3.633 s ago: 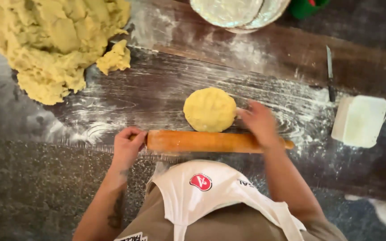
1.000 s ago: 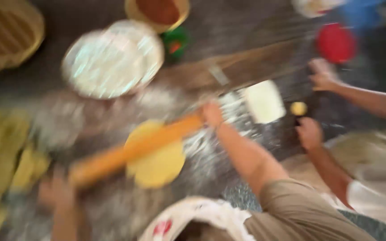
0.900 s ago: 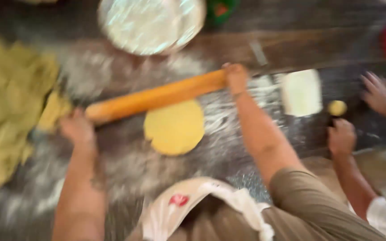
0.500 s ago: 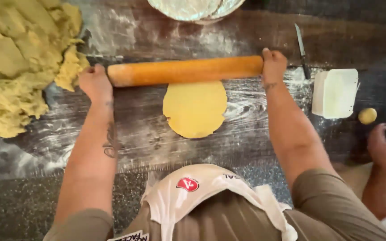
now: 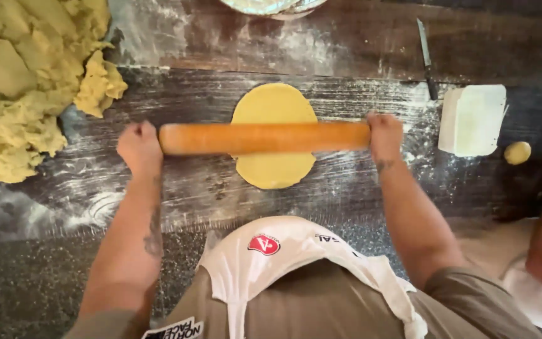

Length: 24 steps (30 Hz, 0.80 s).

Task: Rolling out dough with a rolling pin, placing it into a pie tin, and trimming the edges with a knife.

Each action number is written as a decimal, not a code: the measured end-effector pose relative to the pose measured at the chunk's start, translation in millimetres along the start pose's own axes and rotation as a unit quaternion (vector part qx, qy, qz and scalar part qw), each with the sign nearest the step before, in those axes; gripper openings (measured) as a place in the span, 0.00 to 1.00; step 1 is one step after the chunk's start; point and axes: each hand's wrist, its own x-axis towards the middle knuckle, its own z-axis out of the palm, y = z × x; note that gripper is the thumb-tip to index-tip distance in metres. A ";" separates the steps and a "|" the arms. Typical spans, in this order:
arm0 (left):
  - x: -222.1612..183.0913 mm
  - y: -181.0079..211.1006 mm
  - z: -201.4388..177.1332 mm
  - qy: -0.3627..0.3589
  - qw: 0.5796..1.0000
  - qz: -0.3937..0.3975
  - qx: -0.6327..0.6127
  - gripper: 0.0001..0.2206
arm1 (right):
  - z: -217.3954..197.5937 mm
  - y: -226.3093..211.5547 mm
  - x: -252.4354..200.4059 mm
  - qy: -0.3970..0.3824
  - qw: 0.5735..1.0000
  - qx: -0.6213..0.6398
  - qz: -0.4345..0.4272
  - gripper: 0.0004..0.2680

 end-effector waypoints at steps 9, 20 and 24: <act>83.0 24.0 35.1 0.052 0.998 0.034 -0.017 0.14 | 22.4 -23.8 96.2 0.086 0.995 -0.016 -0.038 0.15; -104.3 -20.0 -50.1 -0.049 0.999 0.002 -0.012 0.11 | -20.1 19.2 -103.5 -0.023 0.997 -0.064 0.046 0.13; -74.5 -7.2 -45.1 -0.056 0.995 -0.061 -0.059 0.10 | -23.3 2.8 -106.7 0.004 0.990 -0.110 -0.093 0.08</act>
